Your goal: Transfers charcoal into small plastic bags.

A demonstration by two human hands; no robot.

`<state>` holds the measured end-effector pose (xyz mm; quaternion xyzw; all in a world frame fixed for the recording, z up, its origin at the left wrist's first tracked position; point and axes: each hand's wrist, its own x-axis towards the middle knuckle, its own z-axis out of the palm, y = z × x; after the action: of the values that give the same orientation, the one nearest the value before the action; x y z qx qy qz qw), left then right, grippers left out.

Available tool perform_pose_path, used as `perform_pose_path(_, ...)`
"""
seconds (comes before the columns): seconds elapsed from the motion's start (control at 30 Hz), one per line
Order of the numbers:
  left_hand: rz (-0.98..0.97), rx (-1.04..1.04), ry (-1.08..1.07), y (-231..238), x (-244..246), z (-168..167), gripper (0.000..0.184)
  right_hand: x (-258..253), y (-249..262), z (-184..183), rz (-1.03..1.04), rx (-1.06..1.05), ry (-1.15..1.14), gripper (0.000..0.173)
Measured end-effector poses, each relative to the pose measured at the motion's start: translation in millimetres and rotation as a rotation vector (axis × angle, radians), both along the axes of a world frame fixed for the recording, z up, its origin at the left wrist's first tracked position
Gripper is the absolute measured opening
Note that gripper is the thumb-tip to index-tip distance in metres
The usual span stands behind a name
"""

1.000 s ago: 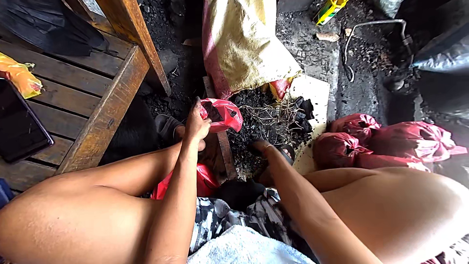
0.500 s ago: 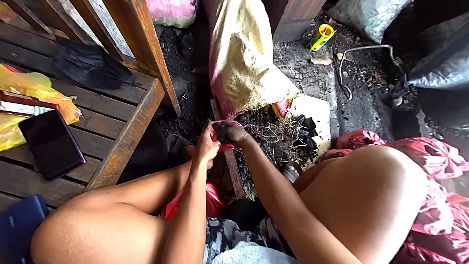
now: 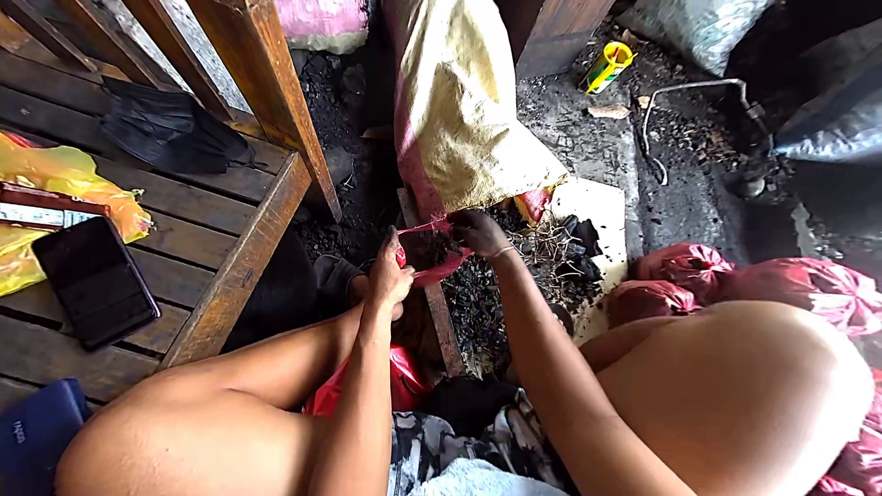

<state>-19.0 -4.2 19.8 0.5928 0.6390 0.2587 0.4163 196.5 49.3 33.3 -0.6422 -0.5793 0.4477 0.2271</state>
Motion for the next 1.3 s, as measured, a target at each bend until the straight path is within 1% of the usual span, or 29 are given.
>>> perform_pose_path(0.07,0.006,0.014,-0.007,1,0,-4,0.091,24,-3,6,-0.181,0.016,0.246,0.027)
perform_pose_path(0.1,0.008,0.025,-0.012,1,0,-6,0.091,37,-4,2,-0.279,0.036,0.298,0.025)
perform_pose_path(0.17,0.011,0.051,-0.012,2,1,-9,0.090,63,-10,-23,-0.444,0.050,0.248,0.024)
perform_pose_path(0.2,0.010,0.059,-0.012,2,1,-9,0.090,73,-16,-37,-0.485,0.004,0.184,0.027)
perform_pose_path(0.27,0.013,0.061,-0.016,4,3,-9,0.091,75,-30,-65,-0.524,-0.162,0.093,0.032)
perform_pose_path(0.33,0.016,0.045,-0.008,4,3,-7,0.091,60,-39,-93,-0.494,-0.277,0.032,0.034)
perform_pose_path(0.37,0.015,0.041,0.001,4,3,-5,0.091,50,-39,-102,-0.428,-0.303,-0.034,0.034)
perform_pose_path(0.4,0.015,0.038,0.008,3,3,-3,0.090,42,-38,-110,-0.337,-0.301,-0.123,0.036)
perform_pose_path(0.47,0.019,0.019,0.018,0,3,-1,0.090,35,-37,-128,-0.175,-0.224,-0.314,0.044)
perform_pose_path(0.53,0.018,-0.029,0.040,-1,3,5,0.089,43,-35,-155,-0.128,-0.149,-0.413,0.052)
perform_pose_path(0.57,0.016,-0.044,0.047,-1,4,8,0.089,49,-35,-164,-0.131,-0.157,-0.450,0.056)
perform_pose_path(0.67,0.010,-0.080,0.059,1,4,13,0.087,54,-34,-159,-0.203,-0.290,-0.507,0.073)
perform_pose_path(0.7,0.008,-0.084,0.054,2,4,15,0.087,53,-33,-156,-0.211,-0.322,-0.518,0.075)
perform_pose_path(0.8,0.014,-0.075,0.036,3,2,9,0.086,43,-40,-157,-0.186,-0.355,-0.576,0.066)
perform_pose_path(0.87,0.023,-0.068,0.023,5,2,3,0.088,36,-50,-159,-0.225,-0.347,-0.594,0.058)
perform_pose_path(0.97,0.030,-0.079,0.026,4,1,1,0.090,35,-58,-151,-0.274,-0.327,-0.555,0.045)
perform_pose_path(1.03,0.032,-0.082,0.042,3,0,2,0.089,41,-56,-142,-0.257,-0.336,-0.532,0.035)
perform_pose_path(1.17,0.016,-0.060,0.054,1,1,2,0.088,59,-48,-117,-0.181,-0.378,-0.510,0.030)
perform_pose_path(1.27,0.014,-0.045,0.055,-2,0,0,0.088,73,-41,-95,-0.192,-0.350,-0.431,0.027)
perform_pose_path(1.3,0.013,-0.034,0.052,-3,-1,-1,0.089,76,-39,-86,-0.201,-0.347,-0.367,0.027)
